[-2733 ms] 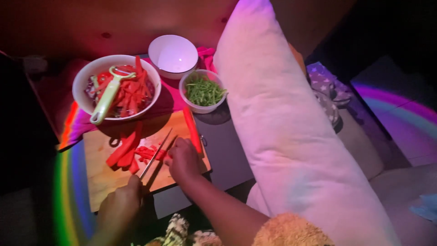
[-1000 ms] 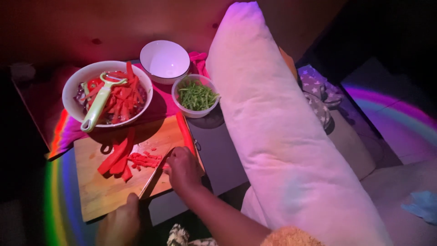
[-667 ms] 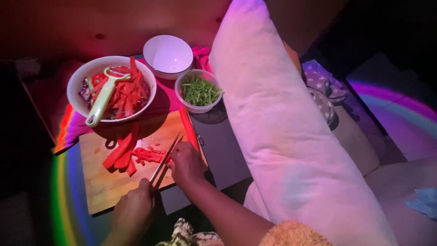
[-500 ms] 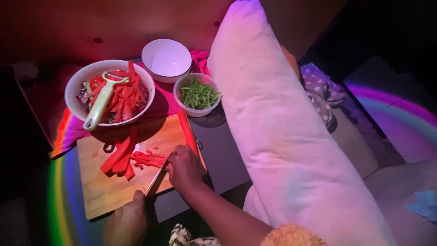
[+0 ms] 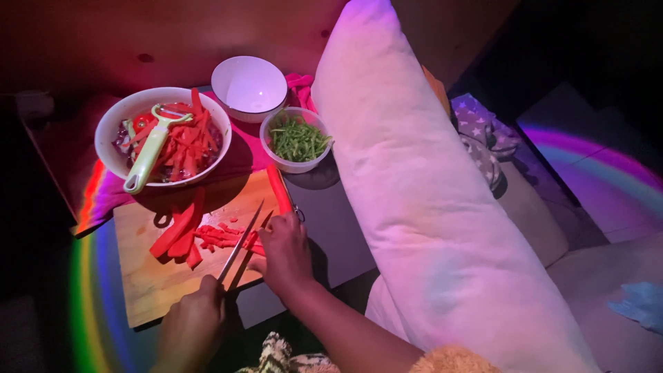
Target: Chopping carrots on a wooden cutting board with a knife.
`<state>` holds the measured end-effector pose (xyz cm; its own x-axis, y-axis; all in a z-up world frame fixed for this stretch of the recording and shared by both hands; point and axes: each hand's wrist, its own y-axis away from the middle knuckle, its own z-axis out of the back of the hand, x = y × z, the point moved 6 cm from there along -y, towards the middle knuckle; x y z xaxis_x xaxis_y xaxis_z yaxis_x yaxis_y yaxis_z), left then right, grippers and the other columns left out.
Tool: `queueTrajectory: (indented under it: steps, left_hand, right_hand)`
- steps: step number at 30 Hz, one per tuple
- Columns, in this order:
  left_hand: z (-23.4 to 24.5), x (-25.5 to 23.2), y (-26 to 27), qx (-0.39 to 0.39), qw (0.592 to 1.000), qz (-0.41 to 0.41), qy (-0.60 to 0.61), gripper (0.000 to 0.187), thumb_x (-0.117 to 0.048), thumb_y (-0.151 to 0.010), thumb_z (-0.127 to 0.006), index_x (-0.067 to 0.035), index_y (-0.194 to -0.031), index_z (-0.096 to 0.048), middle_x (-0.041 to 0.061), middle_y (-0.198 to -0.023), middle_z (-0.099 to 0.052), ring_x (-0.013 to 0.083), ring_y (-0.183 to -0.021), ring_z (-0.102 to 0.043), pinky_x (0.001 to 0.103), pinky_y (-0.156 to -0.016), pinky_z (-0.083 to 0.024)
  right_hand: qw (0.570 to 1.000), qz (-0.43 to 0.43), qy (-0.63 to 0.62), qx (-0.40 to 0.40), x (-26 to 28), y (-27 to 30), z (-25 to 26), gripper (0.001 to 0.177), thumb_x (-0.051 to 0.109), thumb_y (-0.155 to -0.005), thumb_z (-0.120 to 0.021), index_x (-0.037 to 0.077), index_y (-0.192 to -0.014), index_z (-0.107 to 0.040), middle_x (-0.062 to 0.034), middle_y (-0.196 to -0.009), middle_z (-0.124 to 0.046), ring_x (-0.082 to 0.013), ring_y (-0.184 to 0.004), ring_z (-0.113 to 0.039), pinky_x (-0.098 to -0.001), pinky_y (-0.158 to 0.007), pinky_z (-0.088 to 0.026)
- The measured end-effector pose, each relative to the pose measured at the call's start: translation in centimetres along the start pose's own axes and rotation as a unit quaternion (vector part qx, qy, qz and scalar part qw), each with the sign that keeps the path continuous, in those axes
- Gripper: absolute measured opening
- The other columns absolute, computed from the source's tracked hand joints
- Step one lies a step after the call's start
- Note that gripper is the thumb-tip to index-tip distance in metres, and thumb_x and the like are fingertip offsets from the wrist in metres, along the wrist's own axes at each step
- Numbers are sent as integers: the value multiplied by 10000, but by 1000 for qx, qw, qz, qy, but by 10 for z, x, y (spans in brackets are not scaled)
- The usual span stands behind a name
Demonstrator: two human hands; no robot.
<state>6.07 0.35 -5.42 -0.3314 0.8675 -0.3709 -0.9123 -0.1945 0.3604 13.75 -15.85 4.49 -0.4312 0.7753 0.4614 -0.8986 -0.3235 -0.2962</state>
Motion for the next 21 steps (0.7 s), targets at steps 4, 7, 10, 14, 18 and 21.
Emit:
queueTrajectory:
  steps: [4,7,10,14,18,21]
  left_hand:
    - [1,-9,5,21,1000,3,1,277,-399,-962,-542,-137,-1052,-556,253,-866,-744,485,-902,-724,598,-815,-560]
    - [2,-12,10,35,999,13,-9,292,-420,-951,-563,-145,-1052,-559,260,-893,-747,474,-927,-729,589,-844,-560]
    - [2,-12,8,45,999,1,-10,320,-433,-961,-553,-123,-1045,-550,252,-891,-755,466,-927,-734,583,-832,-569]
    - [9,-11,11,29,999,24,-25,316,-437,-955,-557,-133,-1041,-555,249,-900,-752,473,-953,-721,582,-850,-562]
    - [3,0,1,20,998,13,-63,306,-414,-982,-522,-119,-1061,-534,236,-877,-755,461,-923,-737,569,-829,-577]
    - [14,0,1,13,998,14,-67,265,-389,-957,-540,-144,-1056,-543,230,-882,-753,453,-921,-743,571,-823,-579]
  right_hand:
    - [1000,7,29,-2,-9,9,-12,446,204,-624,-915,21,-967,-697,-123,-1088,-597,-336,-1139,-521,-473,-952,-428]
    - [998,-12,56,22,-15,10,-26,417,214,-653,-908,23,-946,-679,-120,-1044,-594,-325,-1131,-540,-470,-945,-451]
    - [995,-12,95,39,-22,10,-40,332,169,-691,-859,14,-920,-676,-131,-1033,-591,-324,-1093,-556,-454,-908,-505]
    - [985,-35,156,60,-30,8,-59,34,54,-836,-721,49,-849,-689,-111,-1025,-598,-291,-1096,-586,-406,-788,-559]
    - [977,-18,197,83,-27,2,-68,105,6,-776,-677,52,-868,-696,-120,-1028,-596,-297,-1075,-579,-372,-824,-560]
    - [979,2,183,84,-24,-4,-65,130,5,-772,-689,39,-897,-698,-138,-1033,-600,-312,-1064,-573,-387,-878,-544]
